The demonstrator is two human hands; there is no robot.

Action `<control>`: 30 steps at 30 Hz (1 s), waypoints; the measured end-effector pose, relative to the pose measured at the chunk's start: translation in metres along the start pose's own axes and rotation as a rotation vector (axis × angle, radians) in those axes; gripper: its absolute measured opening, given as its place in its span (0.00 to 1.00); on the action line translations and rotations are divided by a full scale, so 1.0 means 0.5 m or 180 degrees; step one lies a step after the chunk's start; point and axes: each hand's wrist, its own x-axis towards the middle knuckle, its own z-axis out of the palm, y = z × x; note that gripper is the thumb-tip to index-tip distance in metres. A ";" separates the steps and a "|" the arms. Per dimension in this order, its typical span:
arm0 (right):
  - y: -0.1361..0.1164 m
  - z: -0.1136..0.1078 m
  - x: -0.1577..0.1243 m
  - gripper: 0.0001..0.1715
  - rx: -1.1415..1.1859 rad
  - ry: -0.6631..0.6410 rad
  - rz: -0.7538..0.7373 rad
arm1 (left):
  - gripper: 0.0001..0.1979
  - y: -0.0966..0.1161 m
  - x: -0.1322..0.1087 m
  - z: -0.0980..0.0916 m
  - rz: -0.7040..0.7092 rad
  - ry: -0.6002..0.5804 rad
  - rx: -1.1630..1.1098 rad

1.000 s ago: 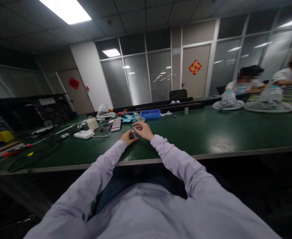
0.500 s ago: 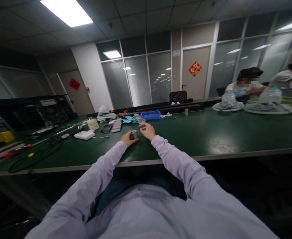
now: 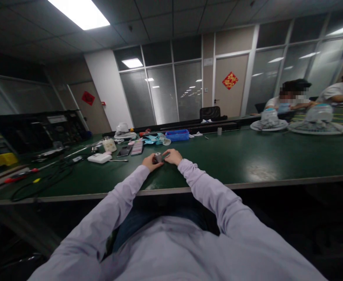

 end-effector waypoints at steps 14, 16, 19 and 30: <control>-0.014 -0.011 -0.006 0.15 0.0160 0.0757 -0.0152 | 0.16 0.009 -0.007 -0.007 -0.0033 -0.0004 0.0043; -0.021 -0.015 -0.006 0.15 0.0256 0.0939 -0.0270 | 0.16 0.010 -0.007 -0.007 -0.0038 -0.0002 0.0039; -0.035 -0.018 -0.008 0.15 0.0429 0.1101 -0.0509 | 0.16 0.009 -0.007 -0.006 -0.0041 0.0003 0.0028; -0.060 -0.008 -0.018 0.13 0.0866 0.0956 -0.1141 | 0.16 0.000 0.002 0.001 0.0010 -0.0004 -0.0008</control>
